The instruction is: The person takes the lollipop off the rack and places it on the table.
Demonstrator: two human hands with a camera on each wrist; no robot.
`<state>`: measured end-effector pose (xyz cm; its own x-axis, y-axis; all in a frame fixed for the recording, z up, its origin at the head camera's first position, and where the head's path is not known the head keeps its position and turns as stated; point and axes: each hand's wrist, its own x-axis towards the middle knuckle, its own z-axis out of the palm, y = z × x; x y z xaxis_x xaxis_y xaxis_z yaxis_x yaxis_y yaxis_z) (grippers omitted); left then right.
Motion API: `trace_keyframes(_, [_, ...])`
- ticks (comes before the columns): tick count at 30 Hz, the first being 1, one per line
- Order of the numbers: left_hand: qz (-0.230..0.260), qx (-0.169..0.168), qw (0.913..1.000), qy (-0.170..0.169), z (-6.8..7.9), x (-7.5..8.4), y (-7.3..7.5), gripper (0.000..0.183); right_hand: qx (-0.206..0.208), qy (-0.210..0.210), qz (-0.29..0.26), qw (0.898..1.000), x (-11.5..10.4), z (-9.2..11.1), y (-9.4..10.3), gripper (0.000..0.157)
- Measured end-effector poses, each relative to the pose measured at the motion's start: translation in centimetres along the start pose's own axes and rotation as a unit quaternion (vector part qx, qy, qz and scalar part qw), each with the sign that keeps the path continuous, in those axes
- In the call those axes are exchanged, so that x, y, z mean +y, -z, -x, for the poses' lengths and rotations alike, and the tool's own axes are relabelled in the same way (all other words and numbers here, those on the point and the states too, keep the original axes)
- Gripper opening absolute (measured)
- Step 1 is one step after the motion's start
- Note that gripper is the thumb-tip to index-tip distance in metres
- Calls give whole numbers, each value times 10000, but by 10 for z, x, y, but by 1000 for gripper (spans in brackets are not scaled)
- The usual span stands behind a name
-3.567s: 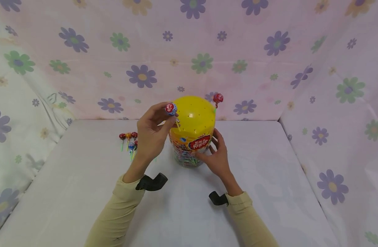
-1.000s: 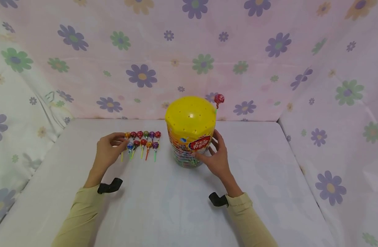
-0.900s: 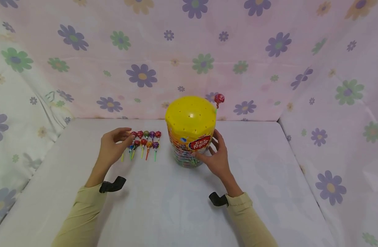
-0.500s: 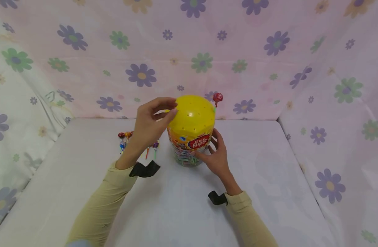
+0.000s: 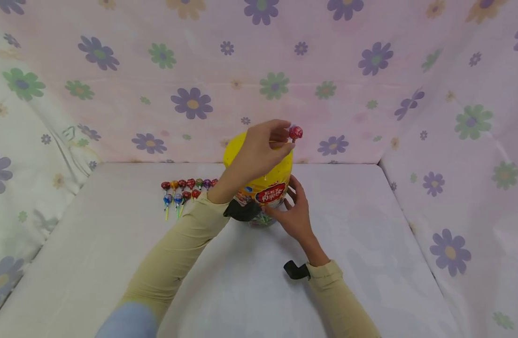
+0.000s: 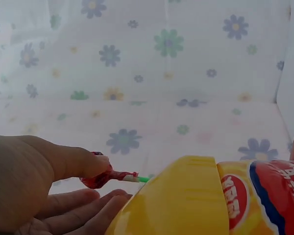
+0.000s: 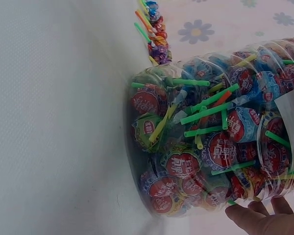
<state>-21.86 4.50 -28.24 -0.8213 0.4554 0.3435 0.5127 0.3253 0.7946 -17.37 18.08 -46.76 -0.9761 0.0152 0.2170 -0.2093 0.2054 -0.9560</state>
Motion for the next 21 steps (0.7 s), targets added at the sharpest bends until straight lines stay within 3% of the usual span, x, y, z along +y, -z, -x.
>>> trace_keyframes(5, [59,36,9999,-129,-12,-4,-8,27,-16,33,-3,10000,2,0,-1,95])
trace_keyframes(10, [772,717,9919,-713,-11,-8,2,28,-16,75,129,9999,2,1,-2,95])
trace_keyframes(13, [1092,1277,9810,-969,-1,-14,24,30,-32,140,130,9998,1,1,-2,95])
trace_keyframes(16, [1108,1865,9714,-966,19,-34,55,30,-35,179,120,9998,1,1,-2,95])
trace_keyframes(18, [1132,2211,9656,-776,37,-54,77,30,-49,196,103,9997,1,1,-2,94])
trace_keyframes(21, [1033,2542,9616,-100,71,-90,109,32,-21,148,124,9998,1,1,0,94])
